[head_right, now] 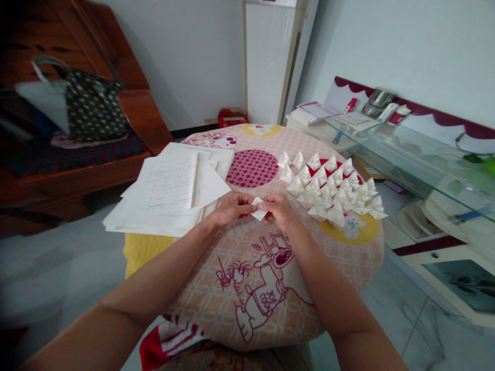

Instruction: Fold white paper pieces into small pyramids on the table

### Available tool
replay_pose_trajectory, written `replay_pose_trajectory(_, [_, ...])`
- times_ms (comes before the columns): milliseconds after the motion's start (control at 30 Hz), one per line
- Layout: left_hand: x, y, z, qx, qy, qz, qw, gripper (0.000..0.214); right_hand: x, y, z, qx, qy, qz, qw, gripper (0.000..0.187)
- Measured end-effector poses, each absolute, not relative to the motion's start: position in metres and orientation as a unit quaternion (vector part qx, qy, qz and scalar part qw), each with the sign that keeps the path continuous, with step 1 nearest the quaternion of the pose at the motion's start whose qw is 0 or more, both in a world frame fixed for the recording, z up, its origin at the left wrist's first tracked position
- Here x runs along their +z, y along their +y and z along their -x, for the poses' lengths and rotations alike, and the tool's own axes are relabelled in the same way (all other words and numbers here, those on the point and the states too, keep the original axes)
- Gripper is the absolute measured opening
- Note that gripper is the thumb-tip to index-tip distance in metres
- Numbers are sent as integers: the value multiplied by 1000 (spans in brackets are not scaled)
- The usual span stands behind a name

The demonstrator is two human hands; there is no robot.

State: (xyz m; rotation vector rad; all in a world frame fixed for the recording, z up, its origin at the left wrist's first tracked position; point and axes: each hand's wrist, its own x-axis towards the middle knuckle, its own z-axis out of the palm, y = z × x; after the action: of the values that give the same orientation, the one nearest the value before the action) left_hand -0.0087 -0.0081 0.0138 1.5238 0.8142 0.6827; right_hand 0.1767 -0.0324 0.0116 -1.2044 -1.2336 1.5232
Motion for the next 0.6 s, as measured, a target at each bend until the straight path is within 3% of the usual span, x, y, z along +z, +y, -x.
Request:
replay_pose_trajectory(233, [20,-9,15,307,316,-641,628,32,14,-35,-174,624,-492,443,415,30])
replay_pose_trajectory(433, [17,-8,15,301,331,-667,595,41,9,-35,-177,615,-486,437,441,27])
replay_pose_trajectory(600, [15,-7,12,294,343,-699,554,46,8,-36,-180,624,-496,438,415,28])
